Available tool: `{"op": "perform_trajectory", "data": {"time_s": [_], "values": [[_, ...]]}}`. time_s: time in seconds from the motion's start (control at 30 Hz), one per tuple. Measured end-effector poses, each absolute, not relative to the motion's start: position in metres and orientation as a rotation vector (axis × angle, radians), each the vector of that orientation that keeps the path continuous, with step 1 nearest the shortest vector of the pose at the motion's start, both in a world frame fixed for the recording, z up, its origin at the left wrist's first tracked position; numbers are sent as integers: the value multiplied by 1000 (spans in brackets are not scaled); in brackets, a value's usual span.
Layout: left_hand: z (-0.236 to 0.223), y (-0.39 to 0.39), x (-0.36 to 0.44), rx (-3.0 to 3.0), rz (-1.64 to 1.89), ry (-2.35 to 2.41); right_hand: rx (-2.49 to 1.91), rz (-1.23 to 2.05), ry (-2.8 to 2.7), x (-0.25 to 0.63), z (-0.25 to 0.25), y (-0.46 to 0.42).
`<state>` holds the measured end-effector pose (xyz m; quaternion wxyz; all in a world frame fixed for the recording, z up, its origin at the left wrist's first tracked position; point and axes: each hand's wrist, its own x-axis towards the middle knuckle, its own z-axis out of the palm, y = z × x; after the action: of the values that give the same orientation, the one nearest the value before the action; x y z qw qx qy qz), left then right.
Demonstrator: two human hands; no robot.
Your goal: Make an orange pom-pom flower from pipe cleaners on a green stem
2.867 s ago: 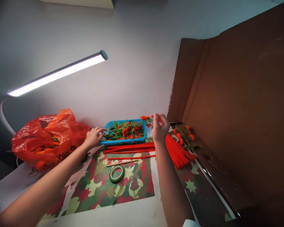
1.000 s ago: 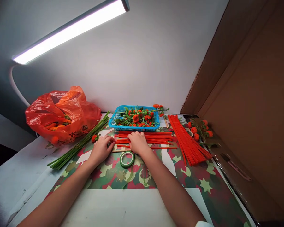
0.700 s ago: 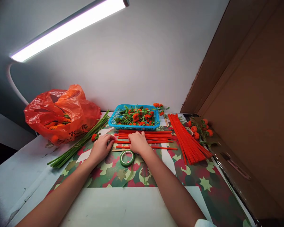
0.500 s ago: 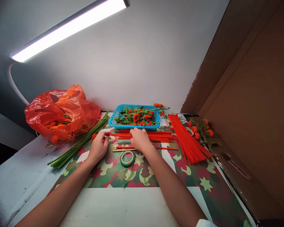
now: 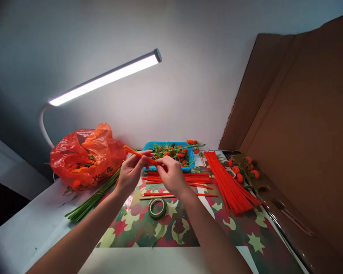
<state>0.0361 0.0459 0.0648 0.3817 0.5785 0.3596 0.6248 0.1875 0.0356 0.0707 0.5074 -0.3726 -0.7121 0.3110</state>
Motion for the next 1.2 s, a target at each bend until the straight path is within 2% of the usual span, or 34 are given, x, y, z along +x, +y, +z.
{"op": "perform_trajectory", "data": {"time_s": [0.13, 0.33, 0.53, 0.7, 0.83, 0.97, 1.07, 1.13, 1.2], "values": [[92, 51, 51, 1419, 1600, 855, -874, 1218, -1435, 187, 78, 29], [100, 39, 47, 1436, 1336, 850, -905, 1113, -1350, 196, 94, 26], [101, 31, 42, 1555, 982, 837, -835, 1306, -1115, 190, 95, 26], [101, 30, 42, 1624, 973, 845, -846, 1370, -972, 186, 93, 23], [107, 27, 37, 1646, 1177, 892, -777, 1350, -921, 195, 103, 21], [120, 21, 16, 1639, 1446, 1061, -657, 1176, -945, 226, 122, 16], [130, 12, 1, 1892, 1569, 1378, -701, 750, -1114, 246, 132, 6], [132, 6, 0, 2057, 1541, 1480, -848, 476, -1224, 246, 133, 0], [129, 4, 6, 2168, 1462, 1430, -901, 451, -1386, 233, 128, -3]]}}
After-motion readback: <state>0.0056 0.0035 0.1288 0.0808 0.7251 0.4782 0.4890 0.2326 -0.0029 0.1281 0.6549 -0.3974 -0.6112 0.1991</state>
